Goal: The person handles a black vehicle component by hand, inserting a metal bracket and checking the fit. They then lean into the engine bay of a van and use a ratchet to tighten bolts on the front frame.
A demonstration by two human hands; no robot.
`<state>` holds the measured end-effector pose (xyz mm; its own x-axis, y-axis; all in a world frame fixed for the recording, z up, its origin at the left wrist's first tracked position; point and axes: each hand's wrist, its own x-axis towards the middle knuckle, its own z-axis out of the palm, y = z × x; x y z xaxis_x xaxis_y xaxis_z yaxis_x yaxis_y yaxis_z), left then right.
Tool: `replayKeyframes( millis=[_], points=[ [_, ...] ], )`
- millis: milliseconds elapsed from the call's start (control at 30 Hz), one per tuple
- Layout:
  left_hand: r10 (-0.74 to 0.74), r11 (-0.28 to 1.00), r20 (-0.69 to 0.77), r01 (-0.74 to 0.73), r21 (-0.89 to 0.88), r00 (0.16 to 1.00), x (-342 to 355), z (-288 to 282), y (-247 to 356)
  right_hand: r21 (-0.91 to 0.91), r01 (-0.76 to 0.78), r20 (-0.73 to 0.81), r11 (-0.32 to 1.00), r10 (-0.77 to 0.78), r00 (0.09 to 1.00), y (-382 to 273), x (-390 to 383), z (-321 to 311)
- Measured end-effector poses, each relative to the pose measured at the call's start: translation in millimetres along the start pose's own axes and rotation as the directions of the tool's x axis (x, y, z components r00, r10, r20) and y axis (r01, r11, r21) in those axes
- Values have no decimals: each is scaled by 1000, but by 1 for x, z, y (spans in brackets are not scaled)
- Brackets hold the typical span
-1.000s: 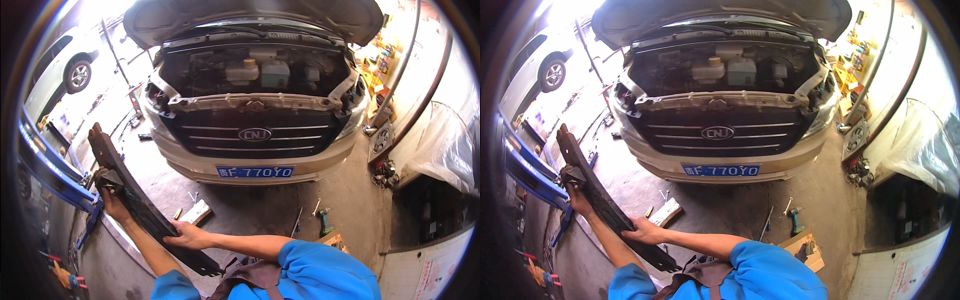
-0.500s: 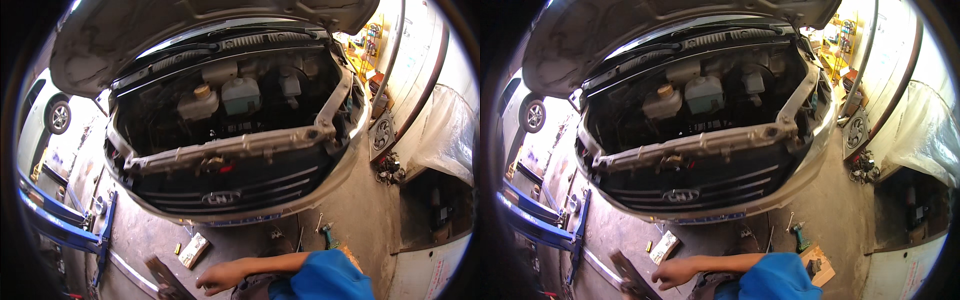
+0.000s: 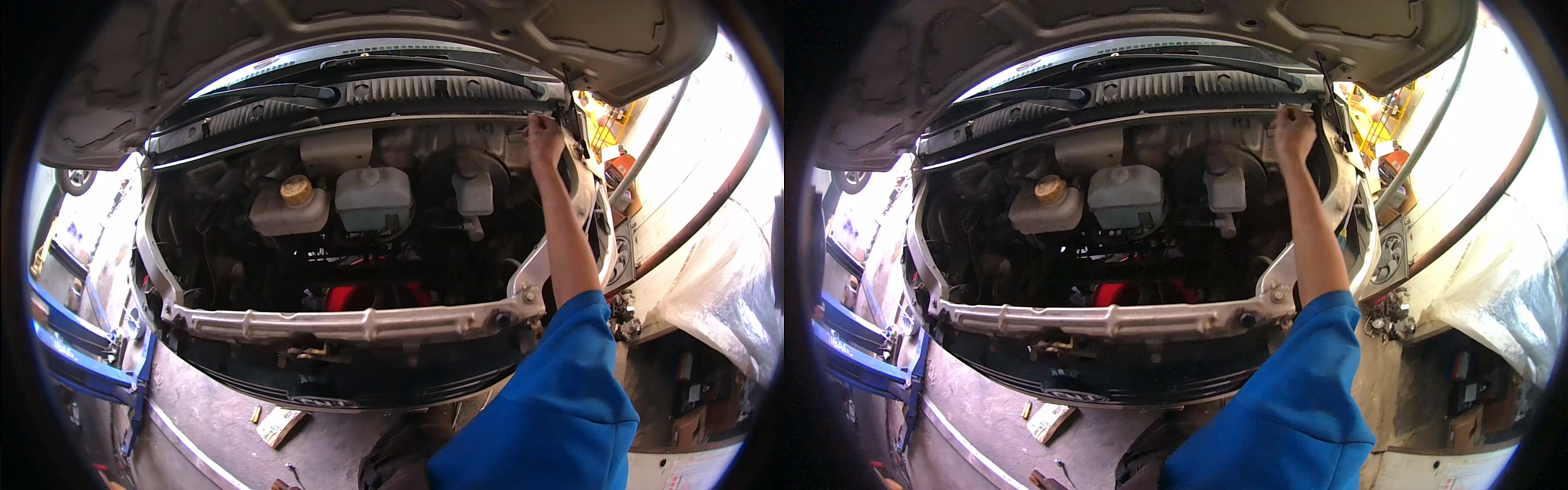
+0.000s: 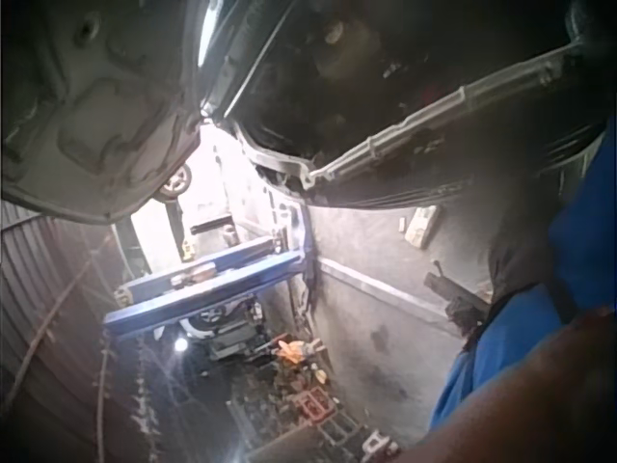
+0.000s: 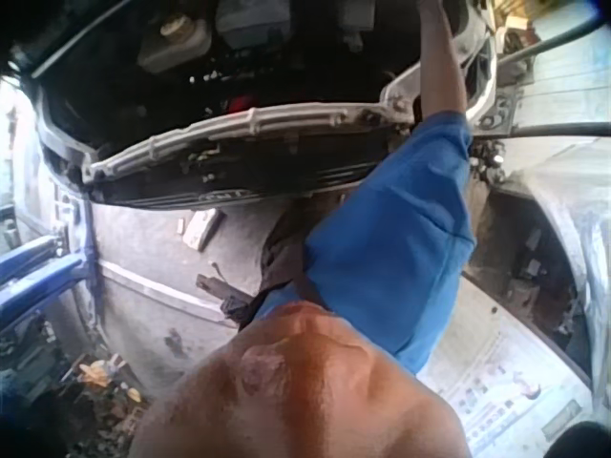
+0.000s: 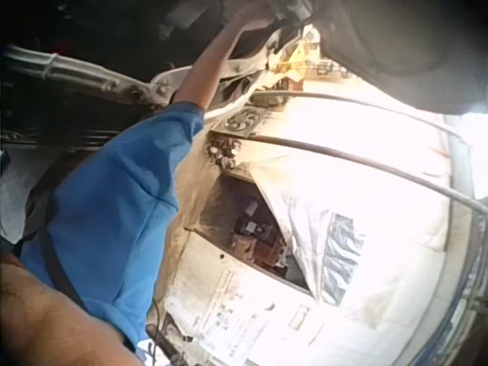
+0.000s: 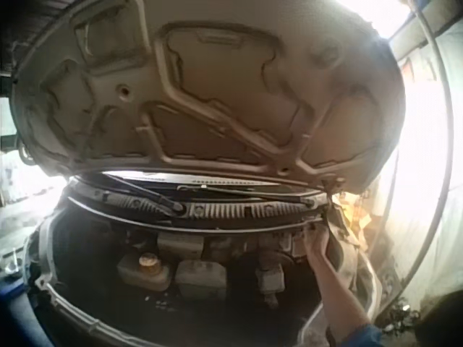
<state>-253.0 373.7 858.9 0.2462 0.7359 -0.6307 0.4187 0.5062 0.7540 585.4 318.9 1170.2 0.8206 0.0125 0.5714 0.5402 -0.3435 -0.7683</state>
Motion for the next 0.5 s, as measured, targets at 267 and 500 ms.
replayKeyframes(
  millis=[267,500],
  points=[
    [-49,999,-108,49,1,993,-2,10,13,-396,16,260,918,96,961,7,67,32],
    [-78,997,-120,75,-23,990,13,36,27,-462,-88,317,882,258,913,22,97,27]
  ],
)
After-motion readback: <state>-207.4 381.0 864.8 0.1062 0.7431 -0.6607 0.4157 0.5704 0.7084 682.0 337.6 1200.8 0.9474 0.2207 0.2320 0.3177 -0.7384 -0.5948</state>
